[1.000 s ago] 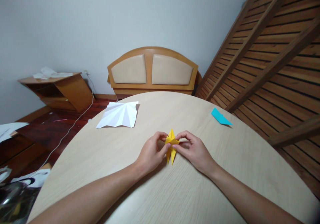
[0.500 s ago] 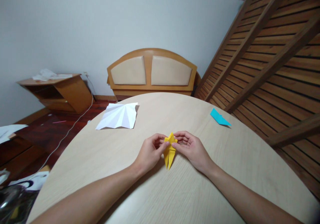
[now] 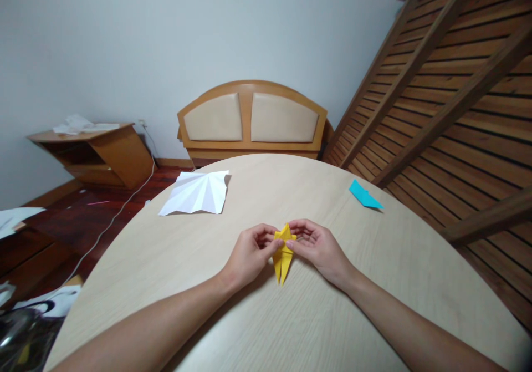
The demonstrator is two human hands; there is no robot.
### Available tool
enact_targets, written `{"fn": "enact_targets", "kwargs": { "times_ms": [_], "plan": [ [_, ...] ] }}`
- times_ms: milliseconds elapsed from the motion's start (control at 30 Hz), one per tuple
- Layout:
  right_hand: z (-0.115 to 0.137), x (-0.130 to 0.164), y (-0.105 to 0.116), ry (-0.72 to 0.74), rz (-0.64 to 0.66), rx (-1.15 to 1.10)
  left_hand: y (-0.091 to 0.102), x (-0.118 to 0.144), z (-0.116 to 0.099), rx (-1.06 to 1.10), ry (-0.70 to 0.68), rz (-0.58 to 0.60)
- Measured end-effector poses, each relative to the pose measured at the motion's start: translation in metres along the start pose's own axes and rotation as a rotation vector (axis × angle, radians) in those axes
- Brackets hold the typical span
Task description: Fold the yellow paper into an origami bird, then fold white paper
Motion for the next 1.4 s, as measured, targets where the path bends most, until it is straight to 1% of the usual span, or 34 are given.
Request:
{"fn": "enact_targets", "kwargs": {
  "times_ms": [200,467,567,733,900,1167,1267,1400],
  "plan": [
    [0.002,0.0,0.001,0.01,-0.01,-0.01,-0.005,0.003,-0.001,-0.004,0.058,0.016],
    [0.004,0.0,0.0,0.015,-0.008,-0.012,-0.003,0.003,0.004,0.008,0.082,-0.001],
    [-0.001,-0.001,-0.002,-0.009,0.0,-0.032,0.001,0.001,0.003,0.02,0.065,-0.026],
    [-0.009,-0.003,-0.008,-0.024,0.062,-0.019,0.01,-0.003,0.002,0.018,0.024,-0.087],
    [-0.01,-0.004,-0.002,-0.021,0.036,-0.027,0.01,-0.004,0.004,0.006,0.055,-0.067],
    [-0.006,-0.003,0.004,-0.029,-0.009,-0.027,0.007,-0.002,-0.004,-0.03,0.051,-0.026],
    [-0.005,-0.003,0.005,-0.025,-0.023,-0.026,0.004,-0.003,-0.006,-0.013,0.038,-0.003],
    [-0.004,-0.003,0.005,-0.011,-0.017,-0.051,0.005,-0.004,-0.007,-0.007,0.007,-0.02]
  ]
}}
Point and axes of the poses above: each hand's wrist, its own x-axis away from the middle knuckle, its own y-axis out of the back of the hand, z = x × y, the point moved 9 cm from there along -x, towards the middle knuckle, and after that the axes turned 13 degrees about x, right-handed, at the moved point
